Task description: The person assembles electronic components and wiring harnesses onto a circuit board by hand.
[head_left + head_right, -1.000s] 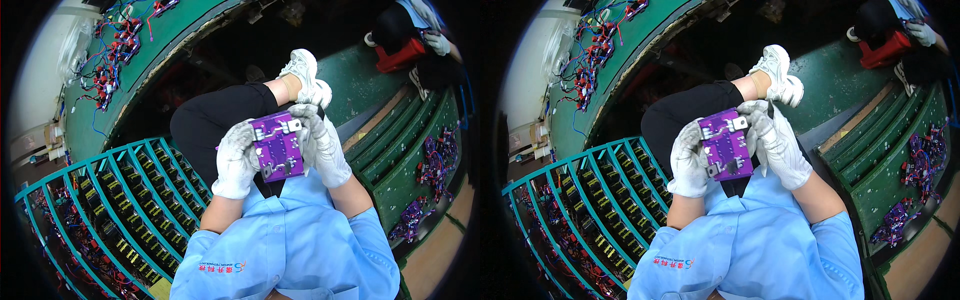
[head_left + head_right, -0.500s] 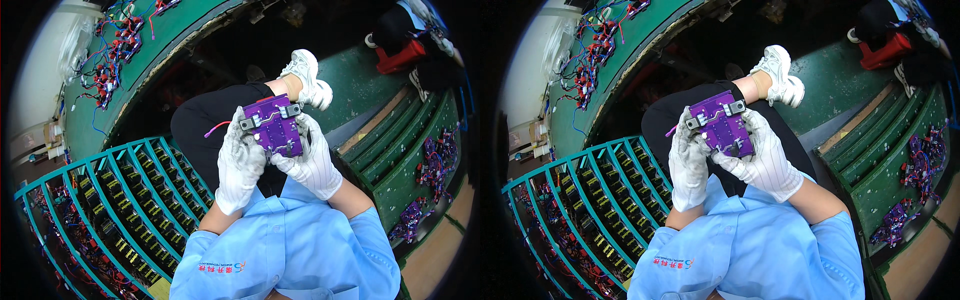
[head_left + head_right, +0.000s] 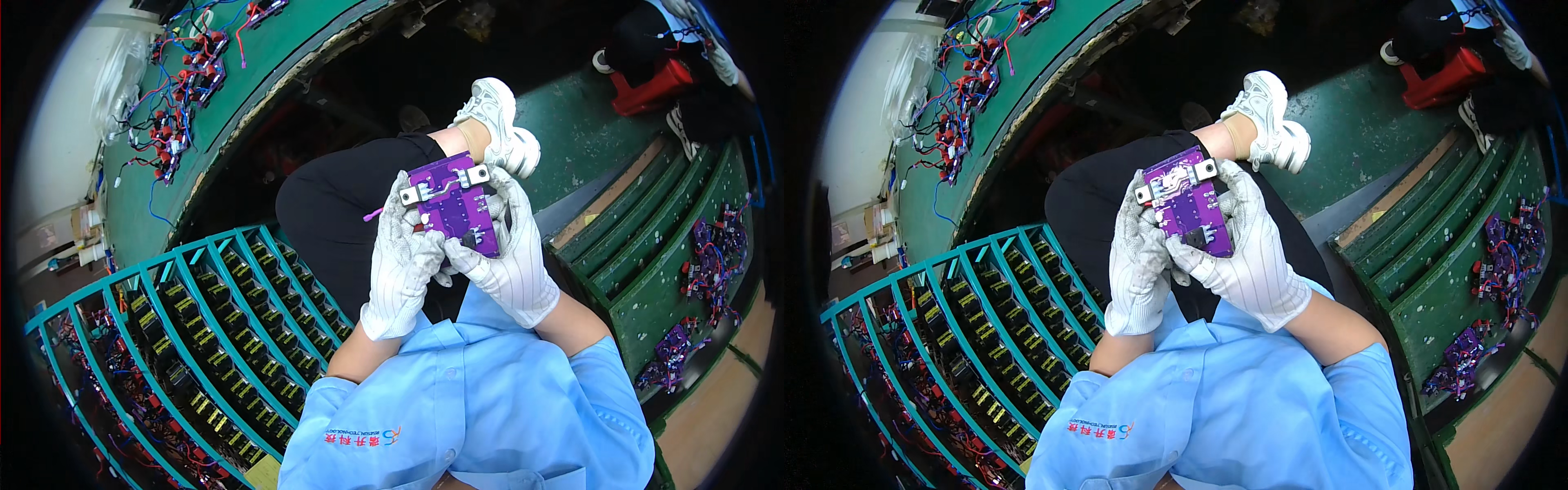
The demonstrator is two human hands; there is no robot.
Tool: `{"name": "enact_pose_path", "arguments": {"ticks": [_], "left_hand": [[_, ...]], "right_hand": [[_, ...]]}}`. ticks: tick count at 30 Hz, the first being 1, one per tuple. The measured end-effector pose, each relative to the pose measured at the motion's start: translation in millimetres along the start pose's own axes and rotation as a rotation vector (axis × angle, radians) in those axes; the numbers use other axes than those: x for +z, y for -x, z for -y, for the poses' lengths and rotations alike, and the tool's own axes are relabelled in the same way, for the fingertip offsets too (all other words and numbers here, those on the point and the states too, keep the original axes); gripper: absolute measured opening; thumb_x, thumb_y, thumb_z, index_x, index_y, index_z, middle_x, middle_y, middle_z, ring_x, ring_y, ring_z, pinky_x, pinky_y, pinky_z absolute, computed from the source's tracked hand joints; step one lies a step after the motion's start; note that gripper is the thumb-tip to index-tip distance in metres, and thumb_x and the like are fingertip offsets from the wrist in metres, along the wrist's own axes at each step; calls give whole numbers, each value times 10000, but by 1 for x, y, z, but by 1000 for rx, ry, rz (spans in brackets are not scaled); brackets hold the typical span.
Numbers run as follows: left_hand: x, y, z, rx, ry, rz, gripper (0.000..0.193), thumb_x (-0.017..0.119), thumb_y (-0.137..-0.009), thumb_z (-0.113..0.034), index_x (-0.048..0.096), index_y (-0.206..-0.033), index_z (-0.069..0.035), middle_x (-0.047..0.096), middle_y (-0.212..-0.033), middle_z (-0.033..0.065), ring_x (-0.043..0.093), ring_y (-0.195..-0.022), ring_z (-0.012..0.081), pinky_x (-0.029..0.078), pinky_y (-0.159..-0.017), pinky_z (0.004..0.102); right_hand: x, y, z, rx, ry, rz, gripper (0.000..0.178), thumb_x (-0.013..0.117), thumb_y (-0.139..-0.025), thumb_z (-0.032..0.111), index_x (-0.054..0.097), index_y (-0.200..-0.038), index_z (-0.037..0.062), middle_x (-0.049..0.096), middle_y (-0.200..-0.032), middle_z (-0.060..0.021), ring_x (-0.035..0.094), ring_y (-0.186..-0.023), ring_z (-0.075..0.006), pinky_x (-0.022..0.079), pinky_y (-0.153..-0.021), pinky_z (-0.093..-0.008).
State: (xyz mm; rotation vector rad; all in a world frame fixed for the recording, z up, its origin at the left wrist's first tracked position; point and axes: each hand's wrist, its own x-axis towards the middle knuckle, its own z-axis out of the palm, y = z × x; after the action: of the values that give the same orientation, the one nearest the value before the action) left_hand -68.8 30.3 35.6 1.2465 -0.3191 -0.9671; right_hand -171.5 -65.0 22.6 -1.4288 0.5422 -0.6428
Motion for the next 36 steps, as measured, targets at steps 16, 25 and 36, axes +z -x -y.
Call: {"name": "enact_pose_path", "arguments": {"ticks": [16,25,36], "left_hand": [[9,0,-1,-20,73,-64,779,628,-818,-198,141,-1392,4,449,-1222,158,500,-1103,212,431,-924,319],[10,-1,-13,-84,616,-48,529,494,-916,-118,243,-1373,-25,430,-1271,134,513,-1103,199,456,-926,325],[30,0,-20,-23,200,-115,825,682,-780,-213,165,-1401,-47,375,-1306,151,435,-1191,230,403,-974,346]], "right_hand": [[2,3,0,-93,-46,-70,845,758,-705,169,230,-1316,-80,545,-1054,-157,614,-878,-186,507,-746,-276],[-6,1,4,184,-293,-84,726,674,-765,137,239,-1318,-43,528,-1000,-101,553,-910,-121,459,-836,-269],[-11,-3,16,442,-532,-96,646,550,-845,122,186,-1361,-20,571,-845,-37,517,-547,-53,394,-421,-168]]}}
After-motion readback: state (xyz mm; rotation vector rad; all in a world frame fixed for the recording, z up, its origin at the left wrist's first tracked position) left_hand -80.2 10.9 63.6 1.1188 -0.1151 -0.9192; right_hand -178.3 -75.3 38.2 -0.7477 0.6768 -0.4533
